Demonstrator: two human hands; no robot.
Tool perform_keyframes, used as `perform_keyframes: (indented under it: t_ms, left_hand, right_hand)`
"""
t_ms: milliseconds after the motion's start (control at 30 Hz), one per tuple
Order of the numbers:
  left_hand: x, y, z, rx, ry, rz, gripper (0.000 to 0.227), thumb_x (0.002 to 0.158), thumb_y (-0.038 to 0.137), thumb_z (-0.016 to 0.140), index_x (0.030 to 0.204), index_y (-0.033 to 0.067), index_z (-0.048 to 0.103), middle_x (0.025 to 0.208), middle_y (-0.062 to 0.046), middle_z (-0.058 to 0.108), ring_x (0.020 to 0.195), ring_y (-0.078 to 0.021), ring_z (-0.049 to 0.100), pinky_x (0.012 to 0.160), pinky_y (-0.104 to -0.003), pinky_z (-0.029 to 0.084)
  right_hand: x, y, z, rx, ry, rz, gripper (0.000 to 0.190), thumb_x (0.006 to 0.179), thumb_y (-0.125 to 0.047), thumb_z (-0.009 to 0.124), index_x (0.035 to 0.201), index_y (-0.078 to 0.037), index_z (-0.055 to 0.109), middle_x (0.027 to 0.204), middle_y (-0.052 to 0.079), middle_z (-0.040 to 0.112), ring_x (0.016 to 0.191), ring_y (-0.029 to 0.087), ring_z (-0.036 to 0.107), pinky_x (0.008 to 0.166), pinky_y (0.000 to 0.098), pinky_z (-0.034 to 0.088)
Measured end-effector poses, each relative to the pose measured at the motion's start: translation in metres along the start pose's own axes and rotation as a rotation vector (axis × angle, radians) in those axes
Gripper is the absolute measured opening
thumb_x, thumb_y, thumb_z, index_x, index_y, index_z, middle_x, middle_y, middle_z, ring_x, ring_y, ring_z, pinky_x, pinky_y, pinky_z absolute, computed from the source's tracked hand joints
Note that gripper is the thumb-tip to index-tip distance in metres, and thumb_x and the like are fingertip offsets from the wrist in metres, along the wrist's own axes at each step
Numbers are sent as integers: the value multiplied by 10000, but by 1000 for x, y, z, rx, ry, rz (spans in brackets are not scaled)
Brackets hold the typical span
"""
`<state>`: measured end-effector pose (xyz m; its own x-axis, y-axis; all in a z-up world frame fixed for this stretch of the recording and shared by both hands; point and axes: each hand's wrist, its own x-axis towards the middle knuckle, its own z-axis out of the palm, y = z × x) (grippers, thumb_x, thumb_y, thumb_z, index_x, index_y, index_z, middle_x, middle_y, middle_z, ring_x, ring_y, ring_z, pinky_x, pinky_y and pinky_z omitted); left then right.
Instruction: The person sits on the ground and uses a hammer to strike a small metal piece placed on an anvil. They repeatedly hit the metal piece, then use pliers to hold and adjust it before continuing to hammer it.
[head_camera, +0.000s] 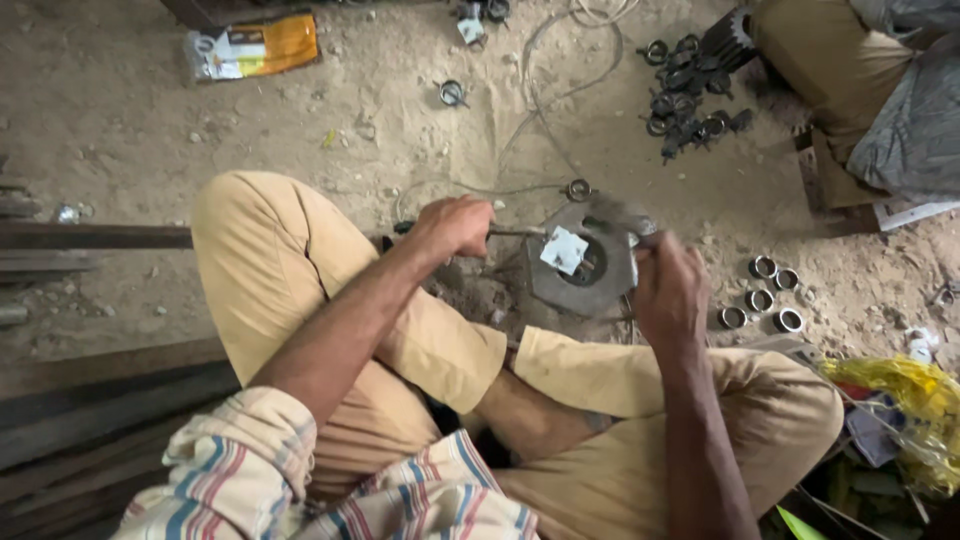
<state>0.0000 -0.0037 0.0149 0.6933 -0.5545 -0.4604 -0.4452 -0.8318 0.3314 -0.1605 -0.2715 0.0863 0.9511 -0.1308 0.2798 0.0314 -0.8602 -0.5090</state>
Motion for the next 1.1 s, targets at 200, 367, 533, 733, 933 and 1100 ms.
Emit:
perform_keyframes:
  t_ms: [200,367,533,733,933,1100]
  left_hand:
    - [-3,3,-8,-53,-64,-25,284,749,288,790,997,151,788,1060,-104,762,984,-330,733,814,-475,606]
    - [3,-4,10,-101,-86,-8,384,675,356,802,1000,151,793,1037,-145,762,982,-349,728,841,-475,592]
    - [32,-10,23,-92,-38,13,421,706,350,738,992,48,800,1007,-251,765,955,-382,771,845,-479,614]
    - [33,-24,36,-222,41,-31,460,657,353,753,1033,88,775,1026,-248,734,1006,-423,705,867,-510,577]
    - [24,-10,16,-244,6,-131,478,674,373,756,1067,102,772,1039,-245,737,1016,-414,719,899,-491,580]
    - [16,-3,5,-247,12,-165,466,676,372,759,1050,93,777,1015,-249,745,990,-404,739,888,-479,582]
  right_hand:
    - [4,-15,-3,-105,-280,-13,205,997,-244,614,1070,-56,652,815,203,696,783,438,654,710,538,495]
    - [5,-18,-10,-148,-205,96,220,1013,-274,612,999,-58,652,767,196,696,683,423,666,614,528,469]
    - [1,-7,-14,129,-7,393,257,1094,-266,532,986,-49,620,657,180,616,534,384,576,508,479,410]
    - [-3,0,-12,49,111,256,241,1068,-246,592,957,-33,595,663,211,588,599,413,578,576,513,410]
    - [0,-6,-14,-18,124,105,210,1017,-254,632,942,-63,589,686,198,602,685,430,619,615,536,450]
    - [-1,-2,-11,-44,111,132,231,989,-272,670,923,-66,589,679,188,606,690,423,623,616,535,450]
